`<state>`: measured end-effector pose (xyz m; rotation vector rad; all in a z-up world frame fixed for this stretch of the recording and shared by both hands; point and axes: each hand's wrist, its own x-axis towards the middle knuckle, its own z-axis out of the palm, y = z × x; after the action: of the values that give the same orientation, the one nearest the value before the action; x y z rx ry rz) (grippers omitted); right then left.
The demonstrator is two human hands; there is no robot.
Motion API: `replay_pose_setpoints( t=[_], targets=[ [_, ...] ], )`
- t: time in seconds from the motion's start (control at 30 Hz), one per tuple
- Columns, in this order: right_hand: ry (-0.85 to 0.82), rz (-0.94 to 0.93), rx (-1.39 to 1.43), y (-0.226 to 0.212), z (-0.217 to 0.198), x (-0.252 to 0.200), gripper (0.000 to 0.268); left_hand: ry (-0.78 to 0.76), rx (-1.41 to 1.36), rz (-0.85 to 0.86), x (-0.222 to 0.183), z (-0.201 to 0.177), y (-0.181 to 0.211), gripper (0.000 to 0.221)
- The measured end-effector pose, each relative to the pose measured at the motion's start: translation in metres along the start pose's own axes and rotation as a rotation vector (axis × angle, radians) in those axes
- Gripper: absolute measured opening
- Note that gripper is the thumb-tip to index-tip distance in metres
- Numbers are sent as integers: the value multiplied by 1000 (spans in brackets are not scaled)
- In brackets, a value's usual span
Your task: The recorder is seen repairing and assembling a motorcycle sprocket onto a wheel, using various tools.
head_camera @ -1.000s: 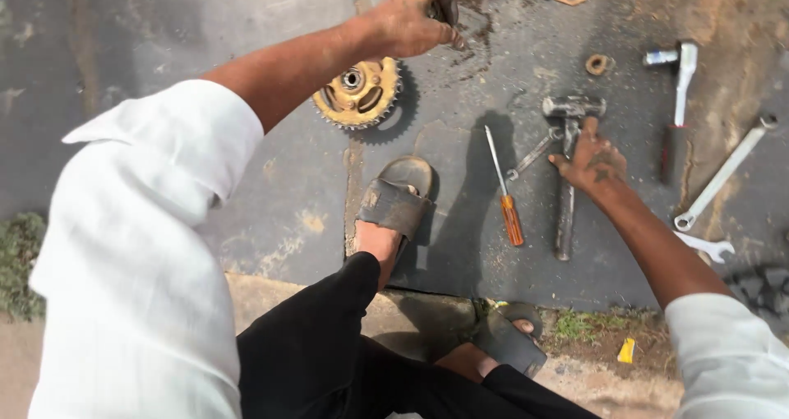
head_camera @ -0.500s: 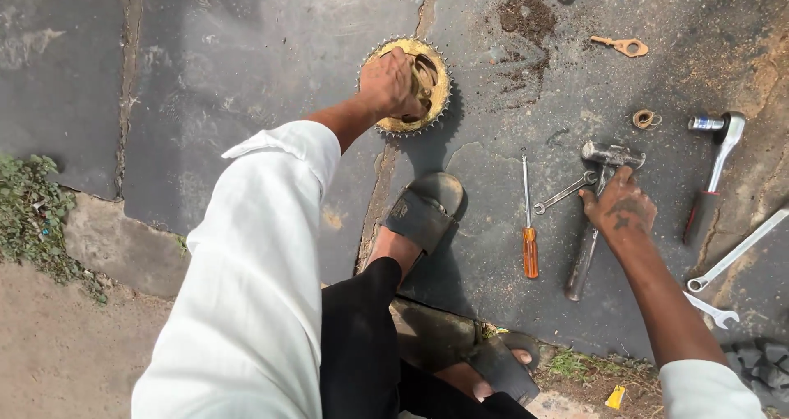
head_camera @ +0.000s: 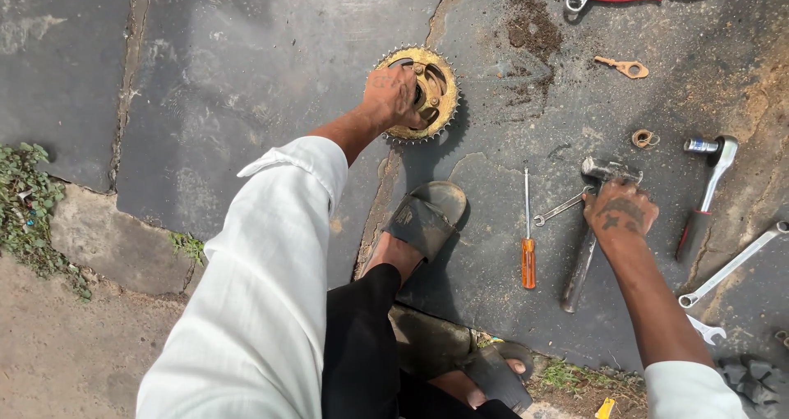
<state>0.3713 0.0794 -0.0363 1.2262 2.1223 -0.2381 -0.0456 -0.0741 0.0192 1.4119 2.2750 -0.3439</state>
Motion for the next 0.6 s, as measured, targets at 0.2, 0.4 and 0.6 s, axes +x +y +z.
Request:
replay_pose_setpoints(
  t=[0.2,0.4,0.6],
  targets=[
    [92,-227,38,-80,-33,-12,54,114,-25,60,4,9,-5,81],
    [415,-637,532,-171,-24,-13,40,37,134,88,0,-21,-14,71],
    [364,-526,844,-210,-51,-2,30,268,784,475,40,-8,-17,43]
  ],
)
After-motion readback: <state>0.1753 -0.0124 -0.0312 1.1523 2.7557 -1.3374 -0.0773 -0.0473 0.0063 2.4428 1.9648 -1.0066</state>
